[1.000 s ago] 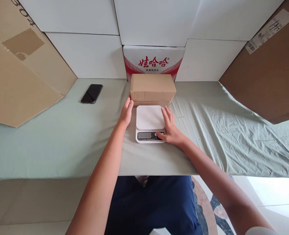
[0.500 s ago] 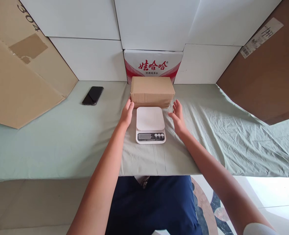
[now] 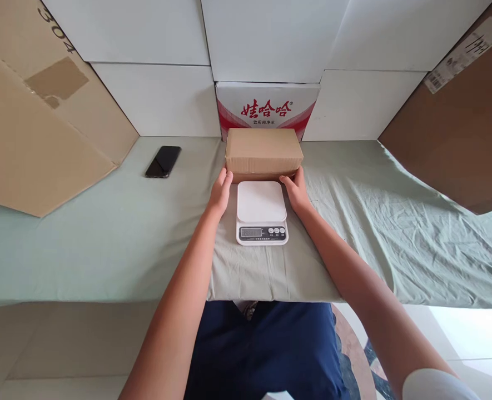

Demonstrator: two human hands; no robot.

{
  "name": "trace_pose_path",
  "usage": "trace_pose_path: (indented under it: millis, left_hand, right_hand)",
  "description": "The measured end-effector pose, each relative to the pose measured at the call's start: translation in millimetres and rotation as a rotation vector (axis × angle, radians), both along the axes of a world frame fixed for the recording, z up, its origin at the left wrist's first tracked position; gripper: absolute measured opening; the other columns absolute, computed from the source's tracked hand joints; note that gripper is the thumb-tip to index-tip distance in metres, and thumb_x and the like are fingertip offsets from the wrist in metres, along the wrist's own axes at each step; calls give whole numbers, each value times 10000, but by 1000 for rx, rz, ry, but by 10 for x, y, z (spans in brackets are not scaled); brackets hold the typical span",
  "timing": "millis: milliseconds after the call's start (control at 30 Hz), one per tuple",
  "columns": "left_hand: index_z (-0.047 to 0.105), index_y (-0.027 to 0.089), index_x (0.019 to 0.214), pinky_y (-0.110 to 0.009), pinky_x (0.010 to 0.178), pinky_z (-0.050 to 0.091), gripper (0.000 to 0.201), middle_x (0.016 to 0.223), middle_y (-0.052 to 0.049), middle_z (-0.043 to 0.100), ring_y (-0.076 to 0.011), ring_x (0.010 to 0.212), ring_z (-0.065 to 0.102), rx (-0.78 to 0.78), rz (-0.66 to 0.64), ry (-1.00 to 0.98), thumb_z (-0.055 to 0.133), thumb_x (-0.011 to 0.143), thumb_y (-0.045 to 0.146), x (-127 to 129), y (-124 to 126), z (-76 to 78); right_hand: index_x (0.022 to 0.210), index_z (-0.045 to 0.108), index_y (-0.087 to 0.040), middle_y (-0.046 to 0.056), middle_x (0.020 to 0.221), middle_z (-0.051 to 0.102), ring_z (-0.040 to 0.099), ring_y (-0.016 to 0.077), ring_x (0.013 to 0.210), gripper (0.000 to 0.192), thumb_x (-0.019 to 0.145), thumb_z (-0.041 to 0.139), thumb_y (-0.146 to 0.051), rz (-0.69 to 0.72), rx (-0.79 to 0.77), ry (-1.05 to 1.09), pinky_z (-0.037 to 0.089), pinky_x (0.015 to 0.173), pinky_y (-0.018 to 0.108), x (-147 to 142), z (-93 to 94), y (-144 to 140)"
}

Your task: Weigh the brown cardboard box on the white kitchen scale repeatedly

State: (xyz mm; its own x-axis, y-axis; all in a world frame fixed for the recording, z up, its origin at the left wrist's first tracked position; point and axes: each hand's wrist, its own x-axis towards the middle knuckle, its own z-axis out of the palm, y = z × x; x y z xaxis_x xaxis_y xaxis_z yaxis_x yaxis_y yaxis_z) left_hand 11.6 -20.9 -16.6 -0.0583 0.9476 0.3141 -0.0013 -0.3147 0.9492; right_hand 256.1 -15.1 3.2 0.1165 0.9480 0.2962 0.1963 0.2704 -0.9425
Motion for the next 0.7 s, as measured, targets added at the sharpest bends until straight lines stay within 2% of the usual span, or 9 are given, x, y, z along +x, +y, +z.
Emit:
trace_pose_path:
  millis: [167,700]
  left_hand:
    - [604,274,1387,-450,1295,278,636,1494,-65,618,-267,1547,397,10,-4,-29,486,941,711,-5,4,-3]
    - [627,259,1355,-477,1291,285,628,1480,-79,629,-274,1536,415,14,-6,-53,508,934,709,-6,5,-3]
  right_hand:
    - [1264,461,-261,76,1390,558,480,280,1343,508,783,614,-323,16,24,-26,402,1206,515,21,-25,21]
    - [1256,456,-264,78,1400,541,504,288,1327,503,779,612,-307,14,-13,-17,421,1196,539,30,-41,29]
